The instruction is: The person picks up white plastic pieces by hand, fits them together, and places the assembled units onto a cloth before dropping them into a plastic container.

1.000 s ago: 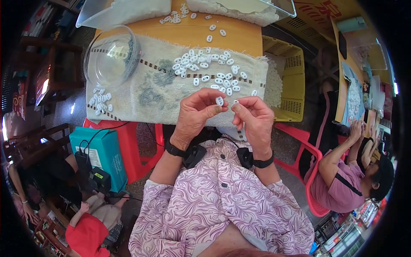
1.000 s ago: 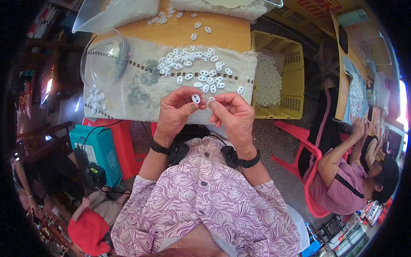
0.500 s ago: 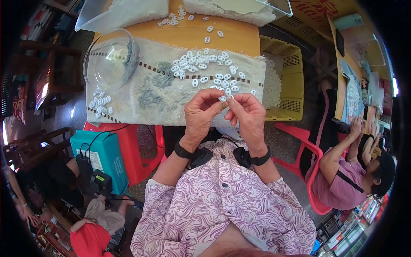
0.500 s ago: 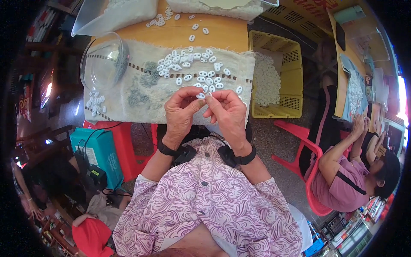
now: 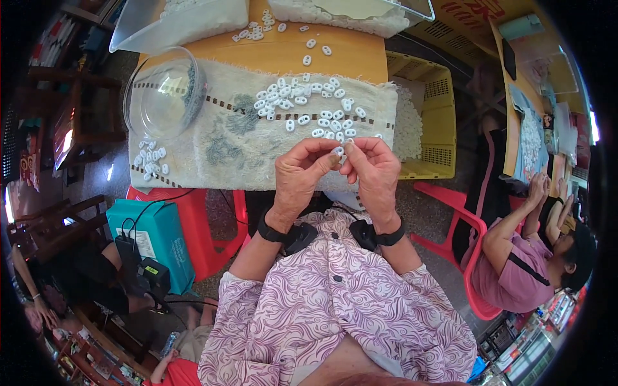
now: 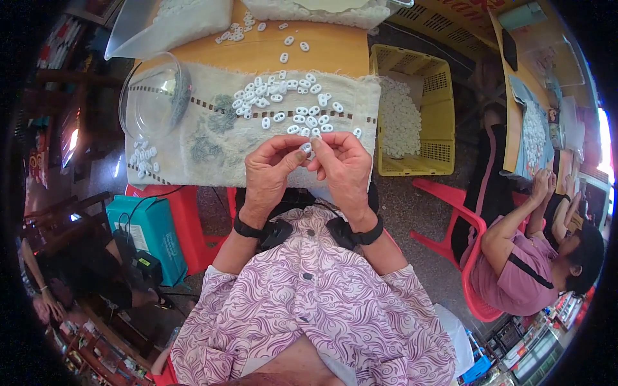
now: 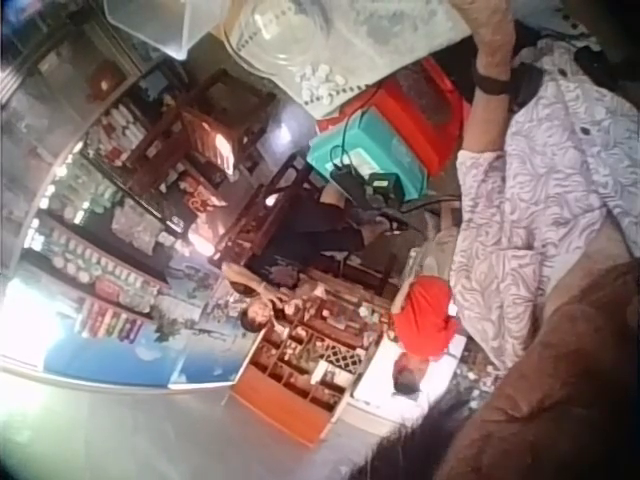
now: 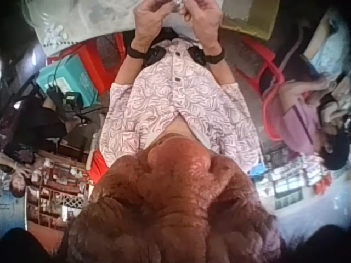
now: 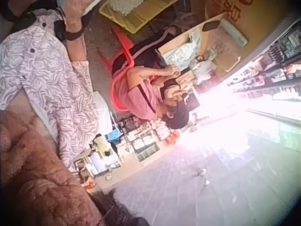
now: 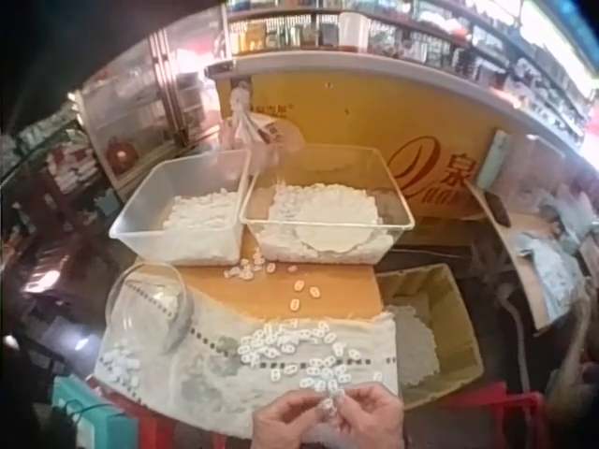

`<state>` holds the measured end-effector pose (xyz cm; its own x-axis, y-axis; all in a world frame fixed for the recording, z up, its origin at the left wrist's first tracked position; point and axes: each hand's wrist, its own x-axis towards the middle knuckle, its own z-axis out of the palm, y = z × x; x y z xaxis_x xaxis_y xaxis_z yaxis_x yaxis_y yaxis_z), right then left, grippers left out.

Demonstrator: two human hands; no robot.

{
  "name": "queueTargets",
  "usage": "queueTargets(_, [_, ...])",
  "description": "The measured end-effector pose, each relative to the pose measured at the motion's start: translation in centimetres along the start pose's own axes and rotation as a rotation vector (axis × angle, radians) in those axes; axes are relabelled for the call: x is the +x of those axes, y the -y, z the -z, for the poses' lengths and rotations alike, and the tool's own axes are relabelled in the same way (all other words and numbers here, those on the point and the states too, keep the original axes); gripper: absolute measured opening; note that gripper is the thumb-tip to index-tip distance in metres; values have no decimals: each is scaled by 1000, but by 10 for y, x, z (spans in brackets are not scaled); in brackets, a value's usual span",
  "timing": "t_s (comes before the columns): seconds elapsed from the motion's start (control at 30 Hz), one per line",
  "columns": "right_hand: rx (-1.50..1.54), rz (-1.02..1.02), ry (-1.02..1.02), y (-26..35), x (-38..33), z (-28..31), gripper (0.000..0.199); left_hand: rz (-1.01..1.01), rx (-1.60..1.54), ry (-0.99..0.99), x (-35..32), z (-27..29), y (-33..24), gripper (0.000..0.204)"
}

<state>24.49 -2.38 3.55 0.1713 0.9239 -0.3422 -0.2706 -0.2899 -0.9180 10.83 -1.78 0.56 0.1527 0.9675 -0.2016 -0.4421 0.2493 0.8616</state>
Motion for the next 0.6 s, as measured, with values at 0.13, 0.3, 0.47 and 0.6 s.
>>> queueTargets(0.13, [-4, -8, 21, 0, 0, 1, 14, 16, 77, 51, -1, 2, -3, 24])
queueTargets(0.3, [26, 30, 40, 1, 1, 5, 14, 109, -96, 97, 1, 8, 1, 29])
queueTargets(0.47, [-58, 50, 38, 13, -5, 7, 12, 208, -337, 94, 2, 11, -3, 30])
queueTargets(0.6, [-99, 50, 55, 14, -12, 5, 12, 231, -396, 125, 2, 14, -3, 33])
